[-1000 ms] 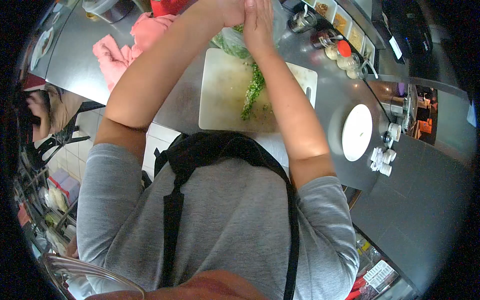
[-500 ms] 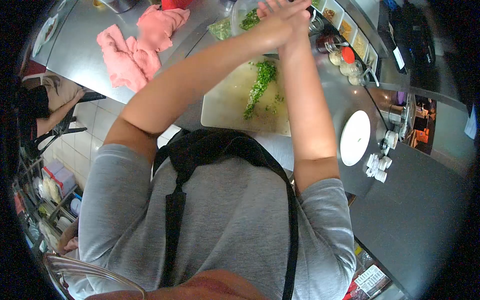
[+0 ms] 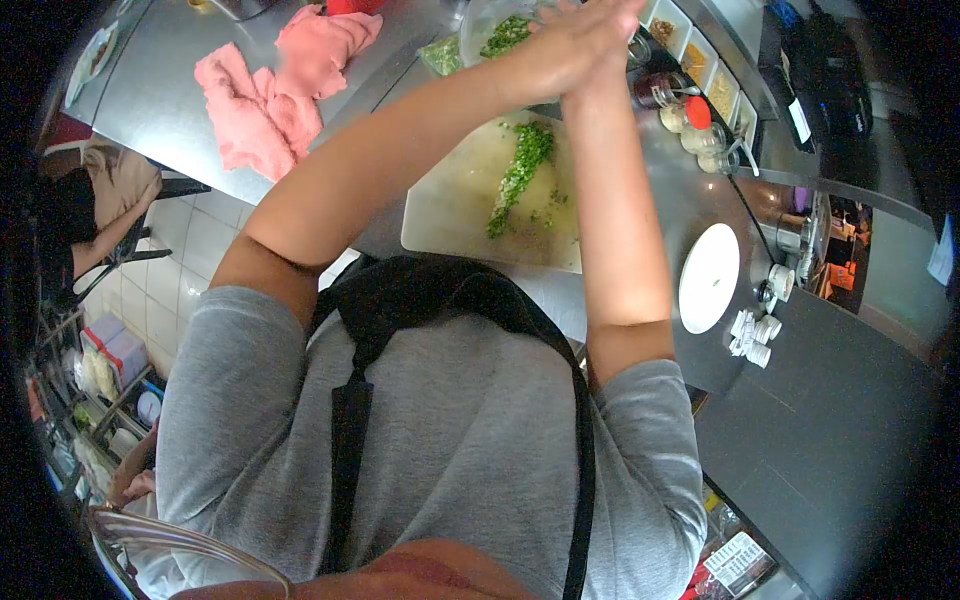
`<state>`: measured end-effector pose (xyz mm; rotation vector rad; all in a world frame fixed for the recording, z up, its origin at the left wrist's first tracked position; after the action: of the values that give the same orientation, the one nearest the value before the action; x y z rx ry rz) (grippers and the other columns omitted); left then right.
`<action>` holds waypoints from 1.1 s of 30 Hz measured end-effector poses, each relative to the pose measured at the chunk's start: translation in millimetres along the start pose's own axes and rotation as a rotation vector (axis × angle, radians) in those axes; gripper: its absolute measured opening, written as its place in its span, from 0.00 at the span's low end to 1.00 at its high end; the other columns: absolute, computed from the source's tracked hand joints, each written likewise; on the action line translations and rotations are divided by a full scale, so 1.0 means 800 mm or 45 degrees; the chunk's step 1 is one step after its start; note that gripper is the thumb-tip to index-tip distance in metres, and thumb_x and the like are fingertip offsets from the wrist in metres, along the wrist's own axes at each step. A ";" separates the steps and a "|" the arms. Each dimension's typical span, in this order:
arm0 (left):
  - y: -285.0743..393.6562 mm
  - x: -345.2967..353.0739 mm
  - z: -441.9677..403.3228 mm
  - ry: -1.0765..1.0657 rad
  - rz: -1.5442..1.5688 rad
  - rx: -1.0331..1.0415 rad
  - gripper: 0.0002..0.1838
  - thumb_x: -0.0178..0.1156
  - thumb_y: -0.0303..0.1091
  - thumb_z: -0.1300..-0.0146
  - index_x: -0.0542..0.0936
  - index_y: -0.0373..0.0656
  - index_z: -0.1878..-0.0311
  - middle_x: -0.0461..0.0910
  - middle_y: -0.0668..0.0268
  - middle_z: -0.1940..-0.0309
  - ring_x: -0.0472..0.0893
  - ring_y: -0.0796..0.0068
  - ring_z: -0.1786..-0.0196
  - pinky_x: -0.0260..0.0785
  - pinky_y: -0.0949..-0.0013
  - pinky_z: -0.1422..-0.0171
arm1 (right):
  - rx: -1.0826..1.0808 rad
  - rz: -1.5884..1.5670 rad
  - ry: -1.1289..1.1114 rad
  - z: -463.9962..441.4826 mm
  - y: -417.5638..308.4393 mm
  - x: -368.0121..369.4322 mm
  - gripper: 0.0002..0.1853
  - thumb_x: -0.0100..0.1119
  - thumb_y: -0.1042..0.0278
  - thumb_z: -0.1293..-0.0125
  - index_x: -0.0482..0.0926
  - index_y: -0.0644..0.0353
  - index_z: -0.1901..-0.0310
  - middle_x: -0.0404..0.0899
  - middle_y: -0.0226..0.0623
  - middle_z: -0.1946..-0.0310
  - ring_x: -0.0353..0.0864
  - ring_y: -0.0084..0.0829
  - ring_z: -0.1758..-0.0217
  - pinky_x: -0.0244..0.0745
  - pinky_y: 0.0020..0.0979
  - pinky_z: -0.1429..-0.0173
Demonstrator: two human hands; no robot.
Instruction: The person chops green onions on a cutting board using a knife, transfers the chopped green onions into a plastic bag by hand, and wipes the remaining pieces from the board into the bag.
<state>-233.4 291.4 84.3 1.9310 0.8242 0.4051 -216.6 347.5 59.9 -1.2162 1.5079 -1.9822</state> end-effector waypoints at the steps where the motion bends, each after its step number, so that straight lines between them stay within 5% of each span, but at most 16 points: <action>1: -0.002 -0.001 0.004 -0.035 -0.120 0.002 0.33 0.38 0.56 0.23 0.65 0.47 0.24 0.56 0.58 0.20 0.53 0.49 0.19 0.39 0.41 0.18 | 0.032 -0.052 0.042 0.015 -0.006 0.015 0.44 0.27 0.33 0.22 0.48 0.70 0.24 0.58 0.54 0.26 0.58 0.49 0.23 0.58 0.46 0.22; 5: -0.079 -0.025 0.005 -0.131 -0.348 -0.105 0.32 0.38 0.56 0.23 0.67 0.47 0.26 0.59 0.57 0.22 0.55 0.47 0.20 0.44 0.39 0.19 | 0.531 -0.705 -0.262 -0.014 0.000 -0.028 0.45 0.25 0.31 0.23 0.45 0.67 0.22 0.52 0.55 0.23 0.49 0.51 0.18 0.48 0.50 0.18; 6: -0.134 -0.011 -0.011 -0.260 -0.774 0.389 0.29 0.40 0.53 0.24 0.71 0.44 0.31 0.64 0.54 0.25 0.59 0.46 0.22 0.49 0.42 0.20 | 0.573 -0.904 -0.253 -0.013 -0.010 -0.022 0.45 0.24 0.31 0.23 0.44 0.65 0.22 0.52 0.55 0.23 0.45 0.52 0.17 0.42 0.54 0.17; 9: -0.078 -0.051 -0.011 -0.067 -0.659 -0.141 0.25 0.42 0.49 0.25 0.73 0.40 0.37 0.68 0.51 0.28 0.62 0.47 0.24 0.53 0.46 0.21 | 0.416 -0.372 -0.039 0.011 -0.023 0.008 0.42 0.28 0.35 0.22 0.50 0.68 0.24 0.56 0.56 0.25 0.51 0.54 0.20 0.46 0.58 0.19; 12: -0.010 -0.026 -0.010 -0.059 -0.199 -0.030 0.25 0.41 0.48 0.25 0.73 0.38 0.38 0.68 0.50 0.28 0.63 0.46 0.24 0.52 0.47 0.21 | 0.233 -0.036 -0.070 -0.011 -0.004 -0.005 0.38 0.32 0.40 0.21 0.55 0.69 0.27 0.58 0.57 0.27 0.54 0.56 0.22 0.47 0.60 0.19; 15: -0.009 -0.030 0.008 0.030 -0.188 0.089 0.25 0.42 0.46 0.25 0.72 0.36 0.37 0.69 0.49 0.30 0.63 0.45 0.25 0.53 0.48 0.21 | 0.249 -0.225 0.058 -0.006 -0.001 -0.003 0.34 0.35 0.44 0.21 0.59 0.69 0.30 0.58 0.57 0.27 0.57 0.57 0.23 0.47 0.61 0.19; 19: -0.088 -0.052 -0.001 0.276 -0.298 0.193 0.25 0.45 0.42 0.26 0.71 0.37 0.32 0.77 0.51 0.37 0.71 0.46 0.30 0.61 0.48 0.27 | 0.591 -0.964 -0.313 0.008 -0.024 0.013 0.38 0.29 0.42 0.20 0.45 0.68 0.22 0.44 0.56 0.20 0.43 0.54 0.17 0.35 0.57 0.16; 20: -0.047 -0.082 0.010 0.095 -0.241 -0.357 0.24 0.46 0.39 0.26 0.73 0.39 0.32 0.83 0.53 0.45 0.79 0.52 0.39 0.71 0.53 0.36 | 0.445 -0.688 -0.304 0.016 -0.034 0.020 0.40 0.26 0.41 0.20 0.37 0.67 0.21 0.35 0.53 0.18 0.35 0.49 0.15 0.30 0.52 0.15; 23: -0.094 -0.098 0.006 0.465 0.025 0.027 0.31 0.43 0.56 0.24 0.74 0.41 0.33 0.82 0.49 0.45 0.83 0.52 0.48 0.75 0.59 0.41 | 0.261 -0.676 -0.037 0.034 -0.055 0.053 0.38 0.30 0.43 0.19 0.45 0.69 0.22 0.46 0.53 0.20 0.46 0.43 0.16 0.40 0.42 0.16; 26: -0.118 -0.044 0.012 0.665 0.971 -0.848 0.18 0.49 0.35 0.27 0.78 0.42 0.39 0.85 0.54 0.54 0.84 0.56 0.47 0.76 0.58 0.44 | 0.066 -1.202 0.034 0.021 -0.048 0.069 0.32 0.28 0.51 0.18 0.56 0.68 0.24 0.57 0.51 0.23 0.56 0.52 0.20 0.50 0.49 0.17; 29: -0.100 -0.041 0.023 0.626 1.339 -0.987 0.17 0.50 0.31 0.31 0.79 0.43 0.41 0.84 0.55 0.55 0.83 0.57 0.49 0.76 0.59 0.45 | -0.079 -1.070 -0.149 -0.024 0.008 0.035 0.31 0.30 0.54 0.18 0.54 0.70 0.25 0.57 0.55 0.24 0.58 0.54 0.21 0.56 0.54 0.19; 30: -0.093 -0.042 0.026 0.611 1.462 -1.029 0.17 0.51 0.29 0.32 0.79 0.43 0.42 0.84 0.55 0.55 0.83 0.57 0.49 0.76 0.59 0.45 | -0.090 -0.889 -0.104 -0.012 0.007 0.046 0.30 0.33 0.55 0.18 0.58 0.72 0.27 0.59 0.56 0.25 0.60 0.50 0.22 0.60 0.48 0.21; 33: -0.075 -0.046 0.022 0.559 1.729 -1.162 0.16 0.51 0.31 0.32 0.79 0.44 0.44 0.84 0.55 0.55 0.83 0.57 0.51 0.76 0.59 0.46 | -0.311 0.160 -0.206 0.011 0.013 0.057 0.29 0.35 0.55 0.18 0.61 0.71 0.28 0.60 0.54 0.25 0.60 0.48 0.22 0.56 0.45 0.20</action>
<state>-272.3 273.1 25.7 1.2264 -0.5516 1.6868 -237.6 305.4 69.5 -1.3060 1.7340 -1.6149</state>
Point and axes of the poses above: each hand's wrist, its own z-axis away from the middle knuckle, its own x-axis out of the palm, y = z × x, the point moved 6 cm from there along -z, towards the middle knuckle
